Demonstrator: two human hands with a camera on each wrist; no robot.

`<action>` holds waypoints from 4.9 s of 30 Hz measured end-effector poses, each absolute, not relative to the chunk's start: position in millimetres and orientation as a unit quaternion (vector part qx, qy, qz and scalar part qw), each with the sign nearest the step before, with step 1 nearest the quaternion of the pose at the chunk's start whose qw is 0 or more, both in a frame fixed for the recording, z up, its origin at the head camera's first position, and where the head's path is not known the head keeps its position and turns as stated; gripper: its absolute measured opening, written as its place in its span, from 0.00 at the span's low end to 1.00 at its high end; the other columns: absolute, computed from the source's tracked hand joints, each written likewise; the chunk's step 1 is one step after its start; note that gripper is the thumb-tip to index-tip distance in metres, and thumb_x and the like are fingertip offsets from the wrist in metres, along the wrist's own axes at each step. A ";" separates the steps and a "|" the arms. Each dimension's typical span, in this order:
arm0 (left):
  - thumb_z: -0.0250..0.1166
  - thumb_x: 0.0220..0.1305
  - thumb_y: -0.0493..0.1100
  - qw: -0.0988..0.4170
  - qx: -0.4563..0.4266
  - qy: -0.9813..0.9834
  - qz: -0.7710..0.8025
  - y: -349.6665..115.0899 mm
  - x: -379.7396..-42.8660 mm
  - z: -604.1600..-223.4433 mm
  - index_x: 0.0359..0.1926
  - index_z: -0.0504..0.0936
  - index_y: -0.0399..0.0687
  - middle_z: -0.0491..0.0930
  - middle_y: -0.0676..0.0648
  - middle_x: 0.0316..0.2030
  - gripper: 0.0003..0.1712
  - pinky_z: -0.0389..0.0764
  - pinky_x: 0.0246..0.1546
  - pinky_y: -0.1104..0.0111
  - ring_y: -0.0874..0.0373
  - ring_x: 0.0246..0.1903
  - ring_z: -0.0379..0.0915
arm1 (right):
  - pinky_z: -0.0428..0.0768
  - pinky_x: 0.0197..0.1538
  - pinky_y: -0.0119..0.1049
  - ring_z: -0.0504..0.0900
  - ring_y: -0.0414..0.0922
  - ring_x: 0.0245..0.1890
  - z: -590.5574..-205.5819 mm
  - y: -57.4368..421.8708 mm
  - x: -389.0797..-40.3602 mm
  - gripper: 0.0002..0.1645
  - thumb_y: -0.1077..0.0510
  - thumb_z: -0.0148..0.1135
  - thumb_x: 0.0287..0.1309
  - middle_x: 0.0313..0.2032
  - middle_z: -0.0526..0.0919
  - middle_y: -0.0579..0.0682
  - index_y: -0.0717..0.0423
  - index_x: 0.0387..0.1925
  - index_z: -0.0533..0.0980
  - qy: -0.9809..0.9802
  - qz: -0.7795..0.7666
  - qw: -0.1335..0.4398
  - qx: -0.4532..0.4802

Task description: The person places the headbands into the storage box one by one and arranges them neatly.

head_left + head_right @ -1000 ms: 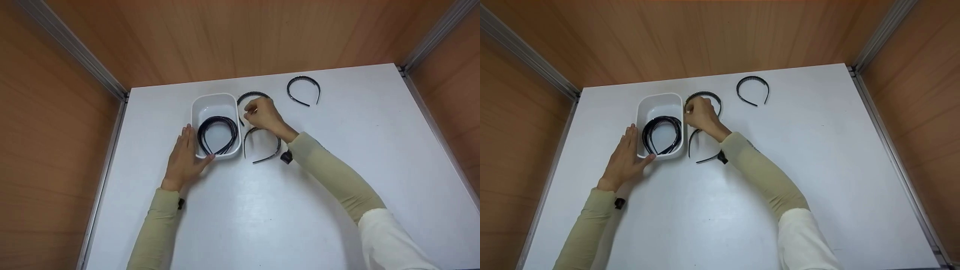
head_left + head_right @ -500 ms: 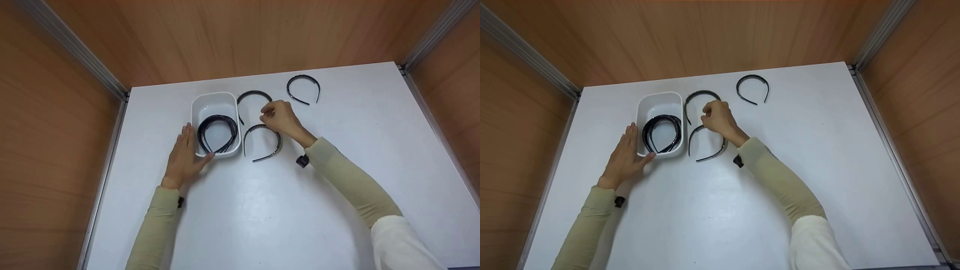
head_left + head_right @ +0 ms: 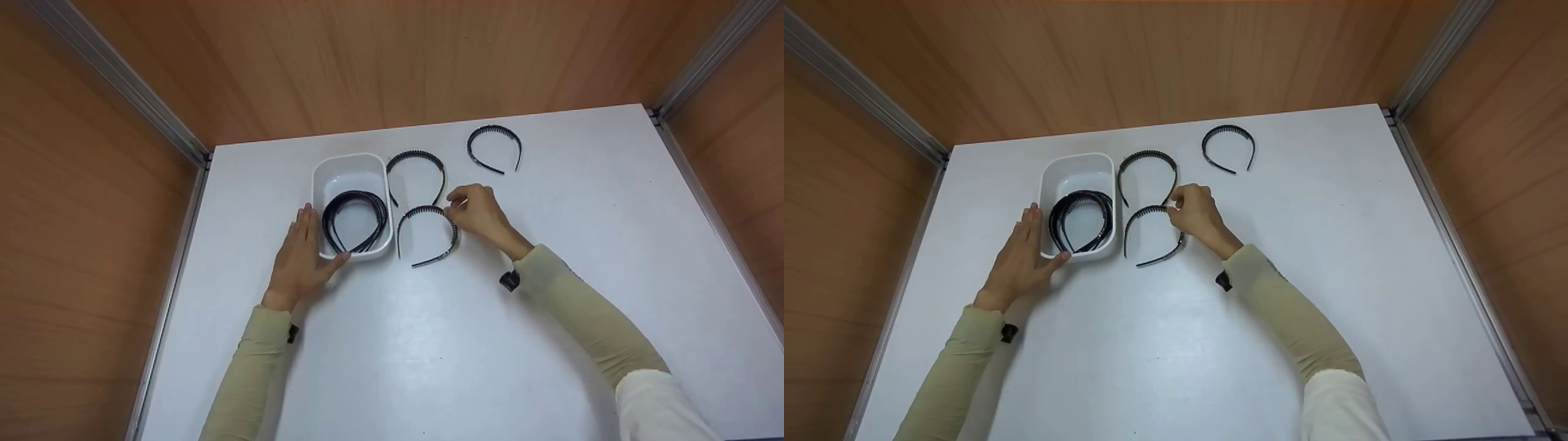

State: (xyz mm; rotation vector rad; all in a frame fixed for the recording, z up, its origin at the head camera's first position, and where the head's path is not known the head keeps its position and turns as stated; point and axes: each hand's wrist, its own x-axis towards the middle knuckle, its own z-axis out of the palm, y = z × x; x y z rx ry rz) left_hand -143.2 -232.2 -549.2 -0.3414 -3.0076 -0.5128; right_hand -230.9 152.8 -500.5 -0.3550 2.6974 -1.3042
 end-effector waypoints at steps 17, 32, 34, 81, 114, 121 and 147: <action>0.58 0.68 0.79 0.023 -0.104 -0.979 -0.172 -232.5 -144.3 -547.6 0.85 0.38 0.34 0.37 0.36 0.86 0.70 0.42 0.87 0.53 0.43 0.86 0.33 | 0.85 0.37 0.38 0.88 0.52 0.40 -533.6 170.7 -213.6 0.20 0.57 0.76 0.62 0.41 0.88 0.59 0.68 0.51 0.86 0.892 -0.440 0.075 -0.065; 0.58 0.70 0.78 0.024 -0.102 -0.979 -0.175 -231.8 -141.8 -547.3 0.85 0.38 0.34 0.36 0.36 0.86 0.69 0.41 0.87 0.53 0.43 0.86 0.32 | 0.83 0.36 0.31 0.88 0.46 0.34 -547.3 169.2 -214.0 0.16 0.61 0.75 0.61 0.40 0.89 0.59 0.68 0.47 0.86 0.883 -0.459 0.087 -0.053; 0.58 0.69 0.79 0.023 -0.099 -0.979 -0.175 -231.3 -142.4 -547.3 0.85 0.39 0.34 0.36 0.36 0.86 0.70 0.42 0.87 0.53 0.43 0.86 0.32 | 0.83 0.34 0.30 0.88 0.44 0.32 -546.4 168.5 -214.6 0.15 0.62 0.74 0.61 0.40 0.89 0.59 0.67 0.47 0.86 0.879 -0.464 0.096 -0.045; 0.57 0.70 0.78 0.032 -0.103 -0.979 -0.172 -231.0 -142.2 -548.3 0.85 0.39 0.34 0.36 0.36 0.86 0.69 0.42 0.87 0.53 0.44 0.86 0.33 | 0.89 0.35 0.30 0.88 0.44 0.35 -524.6 172.9 -230.1 0.13 0.65 0.70 0.63 0.45 0.90 0.59 0.61 0.49 0.90 0.860 -0.495 0.122 -0.024; 0.58 0.69 0.79 0.032 -0.103 -0.976 -0.187 -231.4 -142.6 -550.4 0.85 0.38 0.34 0.36 0.37 0.86 0.70 0.42 0.87 0.53 0.44 0.86 0.32 | 0.92 0.40 0.33 0.91 0.46 0.39 -466.0 144.6 -254.2 0.12 0.68 0.70 0.65 0.46 0.90 0.62 0.65 0.49 0.89 0.844 -0.519 0.110 -0.077; 0.57 0.69 0.80 0.022 -0.102 -0.978 -0.182 -231.0 -143.8 -550.4 0.85 0.37 0.35 0.35 0.37 0.87 0.70 0.40 0.87 0.55 0.45 0.86 0.30 | 0.92 0.40 0.34 0.91 0.48 0.40 -459.0 130.1 -257.9 0.11 0.68 0.70 0.66 0.45 0.90 0.59 0.63 0.49 0.89 0.844 -0.517 0.102 -0.097; 0.59 0.68 0.79 0.034 -0.106 -0.976 -0.190 -229.7 -143.4 -548.2 0.85 0.38 0.32 0.37 0.35 0.86 0.71 0.42 0.87 0.53 0.43 0.86 0.33 | 0.91 0.38 0.30 0.89 0.44 0.38 -443.1 62.1 -272.7 0.11 0.66 0.71 0.65 0.45 0.91 0.56 0.60 0.48 0.91 0.849 -0.506 0.105 -0.113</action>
